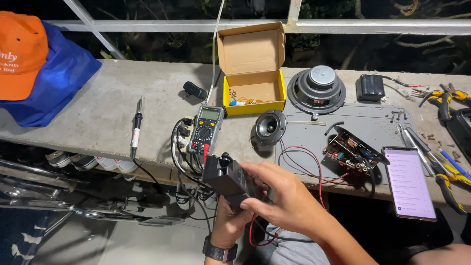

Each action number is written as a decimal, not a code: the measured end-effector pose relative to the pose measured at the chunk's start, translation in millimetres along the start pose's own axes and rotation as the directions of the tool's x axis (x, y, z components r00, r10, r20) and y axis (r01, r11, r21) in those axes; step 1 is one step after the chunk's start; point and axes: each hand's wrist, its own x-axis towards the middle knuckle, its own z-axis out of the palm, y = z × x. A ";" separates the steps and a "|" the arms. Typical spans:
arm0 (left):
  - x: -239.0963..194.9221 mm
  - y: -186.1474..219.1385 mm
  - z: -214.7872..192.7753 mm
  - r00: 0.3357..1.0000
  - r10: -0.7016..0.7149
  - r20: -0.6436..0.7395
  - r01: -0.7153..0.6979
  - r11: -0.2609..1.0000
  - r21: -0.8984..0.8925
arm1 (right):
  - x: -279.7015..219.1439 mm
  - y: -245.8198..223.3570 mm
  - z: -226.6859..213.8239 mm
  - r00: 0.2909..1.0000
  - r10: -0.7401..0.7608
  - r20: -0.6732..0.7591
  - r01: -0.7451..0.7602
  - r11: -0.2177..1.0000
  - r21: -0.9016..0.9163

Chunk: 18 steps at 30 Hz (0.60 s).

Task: The person works on a disassembled speaker system on a table, handling a circuit board and connecting wires to a speaker. They use a multimeter to test the connections and manipulate the speaker components.

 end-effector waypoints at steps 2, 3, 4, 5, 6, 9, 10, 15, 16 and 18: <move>0.8 3.9 1.5 1.000 0.010 0.010 -0.011 0.999 0.030 | -3.4 1.1 0.9 1.000 -0.015 -0.009 0.015 1.000 0.002; 1.4 5.6 2.3 1.000 0.021 0.020 -0.022 0.998 0.060 | -5.1 1.7 1.2 0.999 -0.029 -0.019 0.030 1.000 0.004; 1.5 6.2 2.5 1.000 0.021 0.021 -0.023 0.998 0.059 | -6.0 1.0 1.5 0.999 -0.030 -0.019 0.030 1.000 0.003; 1.6 6.8 2.6 1.000 0.023 0.020 -0.025 0.995 0.099 | -6.8 0.4 2.0 0.999 -0.038 -0.031 0.038 0.999 0.007; 1.4 7.7 2.4 1.000 0.025 0.019 -0.027 0.990 0.138 | -7.5 -0.5 2.8 0.998 -0.045 -0.043 0.045 0.999 0.010; 1.9 10.5 4.1 1.000 0.024 -0.011 -0.021 0.974 0.225 | -8.6 -2.7 2.0 0.997 -0.057 -0.058 0.058 0.998 0.016; 3.6 14.6 7.8 1.000 0.025 -0.012 -0.021 0.974 0.224 | -9.9 -0.6 2.4 0.997 -0.056 -0.057 0.057 0.998 0.016; 6.7 12.7 7.1 0.999 -0.033 -0.035 0.043 0.941 0.337 | -15.8 11.8 2.3 0.993 -0.070 -0.098 0.073 0.997 0.036; 6.8 11.1 8.3 0.999 -0.033 -0.035 0.043 0.941 0.336 | -16.9 15.6 2.0 0.993 -0.070 -0.097 0.073 0.997 0.035; 6.9 7.9 10.8 0.994 -0.008 -0.106 0.048 0.923 0.381 | -19.0 22.8 1.5 0.996 -0.008 -0.092 0.016 0.997 0.078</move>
